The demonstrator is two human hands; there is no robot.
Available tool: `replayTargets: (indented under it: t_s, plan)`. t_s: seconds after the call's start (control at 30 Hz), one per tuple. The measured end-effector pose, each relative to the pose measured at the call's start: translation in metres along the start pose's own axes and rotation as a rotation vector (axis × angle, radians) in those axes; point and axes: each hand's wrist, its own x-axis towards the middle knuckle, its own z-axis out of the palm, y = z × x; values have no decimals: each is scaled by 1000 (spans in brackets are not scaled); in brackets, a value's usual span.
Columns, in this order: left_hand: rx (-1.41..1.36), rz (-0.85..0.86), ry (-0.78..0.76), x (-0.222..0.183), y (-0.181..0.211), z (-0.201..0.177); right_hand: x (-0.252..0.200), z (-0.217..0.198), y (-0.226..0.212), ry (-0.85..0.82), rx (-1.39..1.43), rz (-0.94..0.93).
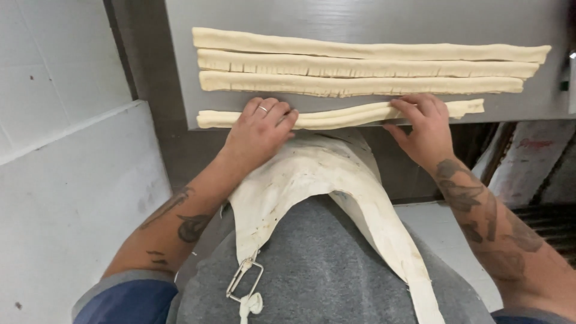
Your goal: Cutting notches into long strips of dough and arranging them on a stainless steel workbench.
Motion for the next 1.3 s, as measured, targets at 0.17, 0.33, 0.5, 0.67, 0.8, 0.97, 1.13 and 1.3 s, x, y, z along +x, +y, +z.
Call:
replayTargets:
  t_s: [0.17, 0.33, 0.5, 0.67, 0.8, 0.97, 1.13, 1.3]
  plan:
    - [1, -122, 8, 12, 13, -5, 3, 5, 17, 39, 184, -69]
    - [60, -161, -44, 37, 44, 6, 9, 7, 21, 87, 223, -132]
    - [168, -205, 77, 47, 67, 34, 10, 31, 43, 138, 213, -152]
    - [300, -235, 40, 45, 85, 27, 8, 21, 56, 89, 251, -211]
    - [316, -264, -8, 61, 100, 36, -20, 0, 113, -25, 179, -199]
    - [175, -211, -23, 128, 135, 86, -43, 7, 158, -57, 158, -168]
    - [116, -184, -77, 145, 138, 85, -50, 13, 162, -98, 234, -175]
    - [90, -156, -160, 163, 149, 79, -48, 10, 160, -55, 227, -191]
